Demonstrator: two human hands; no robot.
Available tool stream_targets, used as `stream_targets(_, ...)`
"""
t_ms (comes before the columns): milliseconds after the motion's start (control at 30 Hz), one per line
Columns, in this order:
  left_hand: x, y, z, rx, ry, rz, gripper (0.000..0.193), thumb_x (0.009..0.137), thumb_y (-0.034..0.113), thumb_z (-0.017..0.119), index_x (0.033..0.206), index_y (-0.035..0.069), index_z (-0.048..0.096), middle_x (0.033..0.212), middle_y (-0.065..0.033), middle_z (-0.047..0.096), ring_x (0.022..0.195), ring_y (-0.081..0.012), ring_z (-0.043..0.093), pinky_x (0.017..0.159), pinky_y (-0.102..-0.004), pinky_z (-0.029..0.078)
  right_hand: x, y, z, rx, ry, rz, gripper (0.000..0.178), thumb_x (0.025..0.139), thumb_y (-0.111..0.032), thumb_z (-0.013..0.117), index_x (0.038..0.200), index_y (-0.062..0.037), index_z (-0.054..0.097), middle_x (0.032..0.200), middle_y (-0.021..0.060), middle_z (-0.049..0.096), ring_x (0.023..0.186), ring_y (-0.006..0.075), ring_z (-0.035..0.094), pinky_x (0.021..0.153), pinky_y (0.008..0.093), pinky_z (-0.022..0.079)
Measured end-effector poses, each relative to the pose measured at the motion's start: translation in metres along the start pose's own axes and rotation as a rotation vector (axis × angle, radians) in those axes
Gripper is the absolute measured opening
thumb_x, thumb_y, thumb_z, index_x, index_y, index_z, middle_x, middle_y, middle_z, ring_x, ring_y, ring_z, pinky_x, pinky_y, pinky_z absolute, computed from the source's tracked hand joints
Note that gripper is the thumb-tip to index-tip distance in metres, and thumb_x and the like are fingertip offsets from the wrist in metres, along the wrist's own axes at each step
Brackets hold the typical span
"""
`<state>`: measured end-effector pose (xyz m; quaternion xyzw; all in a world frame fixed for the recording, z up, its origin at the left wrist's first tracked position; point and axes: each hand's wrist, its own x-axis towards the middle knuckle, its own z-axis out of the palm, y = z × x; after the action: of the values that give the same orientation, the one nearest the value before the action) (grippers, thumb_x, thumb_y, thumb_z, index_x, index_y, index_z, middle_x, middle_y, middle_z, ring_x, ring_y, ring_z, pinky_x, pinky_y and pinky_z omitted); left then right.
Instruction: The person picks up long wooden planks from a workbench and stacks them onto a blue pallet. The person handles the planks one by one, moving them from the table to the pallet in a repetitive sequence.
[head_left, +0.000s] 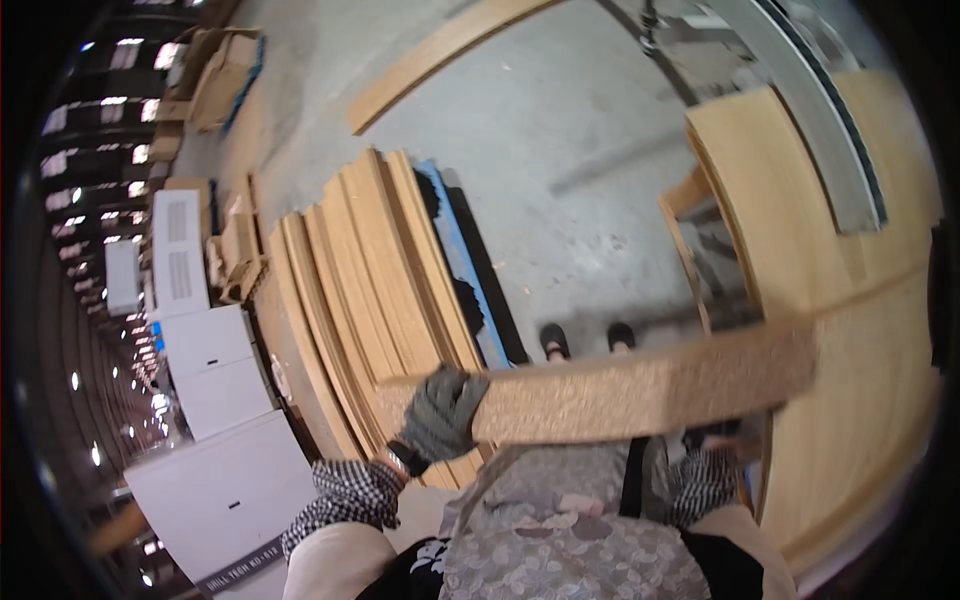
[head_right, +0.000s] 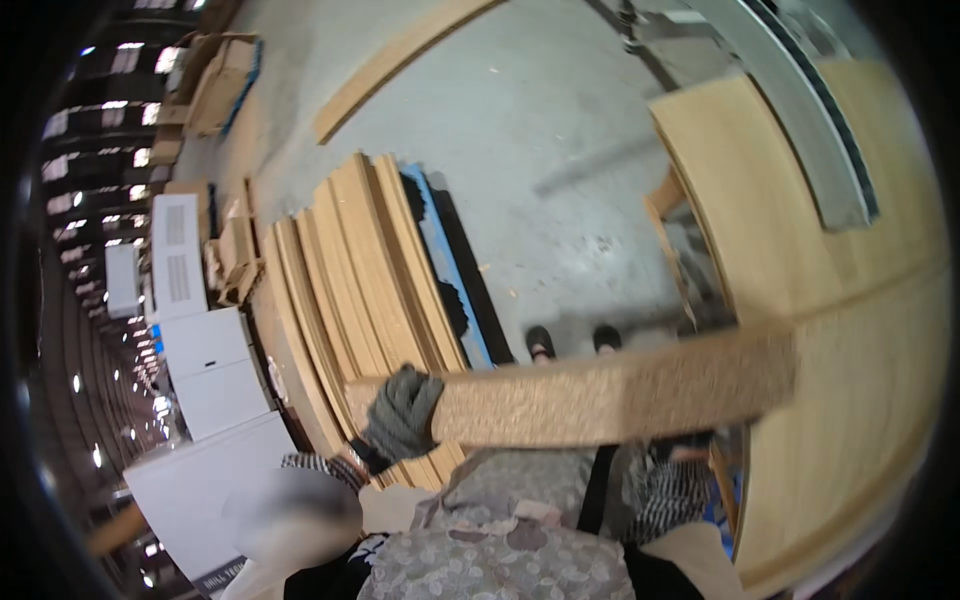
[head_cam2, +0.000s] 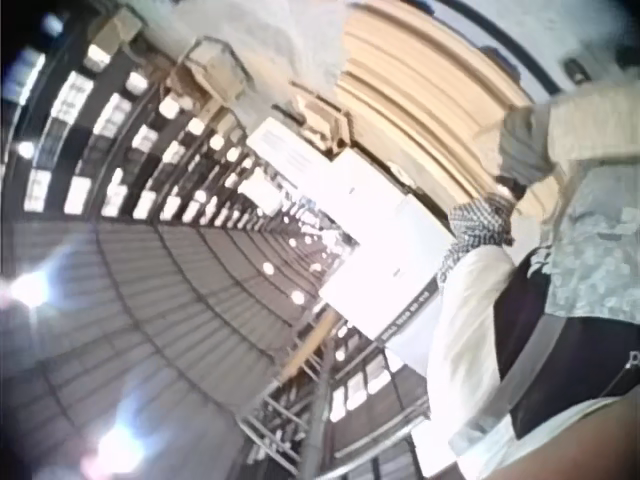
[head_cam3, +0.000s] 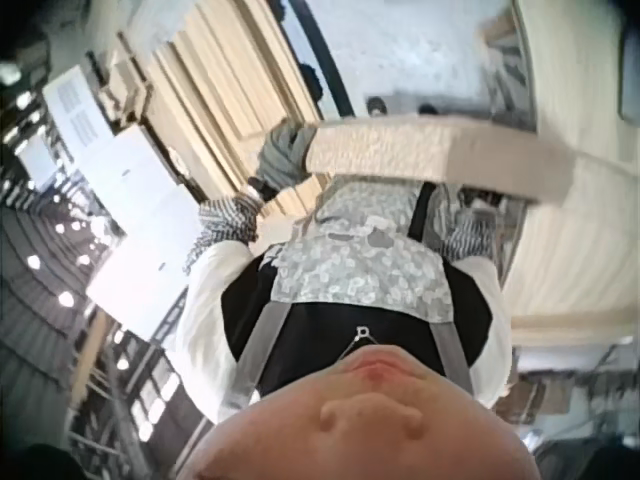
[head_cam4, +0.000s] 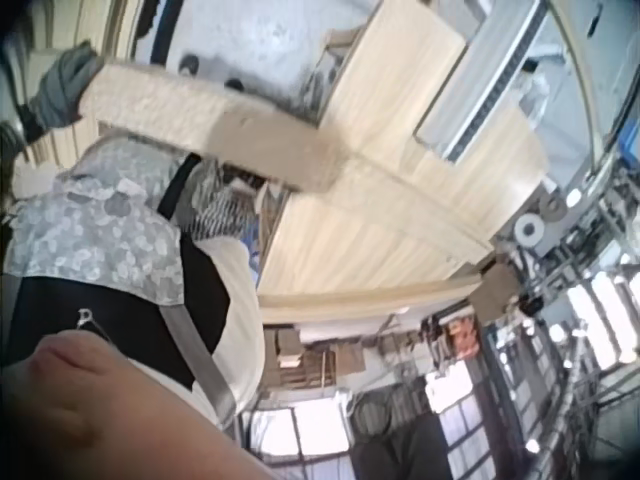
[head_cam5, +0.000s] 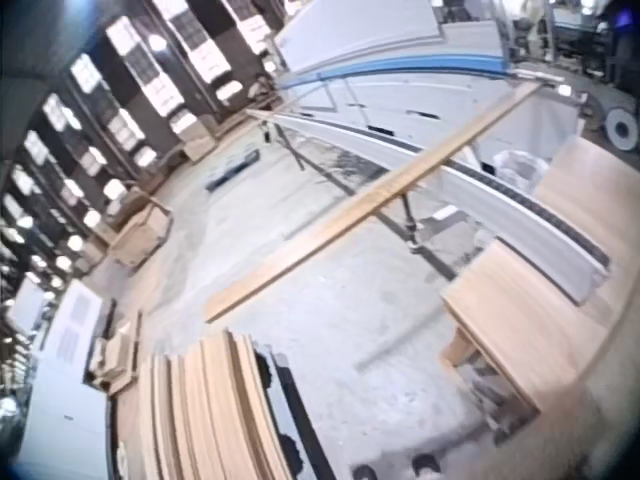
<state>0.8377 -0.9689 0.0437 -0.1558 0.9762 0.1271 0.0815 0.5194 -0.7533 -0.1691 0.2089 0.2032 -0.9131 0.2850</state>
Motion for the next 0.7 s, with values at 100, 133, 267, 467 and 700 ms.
stream_targets(100,-0.045,0.006,0.004,-0.09,-0.007,-0.155,0.061,0.054,0.009,0.069,0.112,0.002,0.053,0.097,-0.0202,0.052,0.088,-0.0376,0.055,0.085,-0.0533,0.045,0.002,-0.002,-0.006,-0.058,0.032,0.021,0.068,0.084,-0.06,0.049,0.132,-0.0114,0.047,0.127,0.0162,0.054,0.112,0.033,0.056,0.094,0.0497,0.046)
stream_targets(133,-0.057,0.002,0.009,-0.06,0.013,-0.147,0.062,0.054,0.008,0.068,0.113,0.002,0.052,0.097,-0.0202,0.052,0.089,-0.0378,0.055,0.086,-0.0538,0.044,-0.003,-0.005,-0.008,-0.072,0.046,0.004,0.068,0.084,-0.059,0.049,0.132,-0.0112,0.047,0.127,0.0163,0.054,0.112,0.033,0.055,0.094,0.0497,0.046)
stream_targets(267,-0.109,0.004,0.028,-0.077,0.004,-0.232,0.071,0.052,0.011,0.069,0.119,0.002,0.047,0.102,-0.021,0.051,0.095,-0.0396,0.052,0.093,-0.0587,0.039,-0.008,-0.013,-0.012,-0.151,0.088,0.025,0.066,0.084,-0.056,0.051,0.132,-0.0106,0.047,0.128,0.0164,0.054,0.112,0.0332,0.055,0.094,0.0496,0.046)
stream_targets(467,-0.187,0.025,0.075,-0.175,-0.011,-0.386,0.083,0.046,0.016,0.072,0.122,0.001,0.042,0.107,-0.0216,0.049,0.101,-0.0411,0.049,0.1,-0.0617,0.031,-0.032,-0.015,-0.015,-0.272,0.113,0.069,0.064,0.084,-0.052,0.053,0.132,-0.0097,0.047,0.128,0.0167,0.054,0.112,0.0336,0.055,0.095,0.0494,0.045)
stream_targets(700,-0.25,0.054,0.122,-0.313,0.117,-0.472,0.082,0.054,0.016,0.073,0.125,0.0,0.037,0.104,-0.0225,0.051,0.097,-0.0428,0.051,0.1,-0.0623,0.031,-0.087,0.015,0.004,-0.406,0.063,0.17,0.061,0.085,-0.047,0.055,0.132,-0.0086,0.047,0.128,0.017,0.054,0.113,0.0339,0.055,0.096,0.0492,0.045)
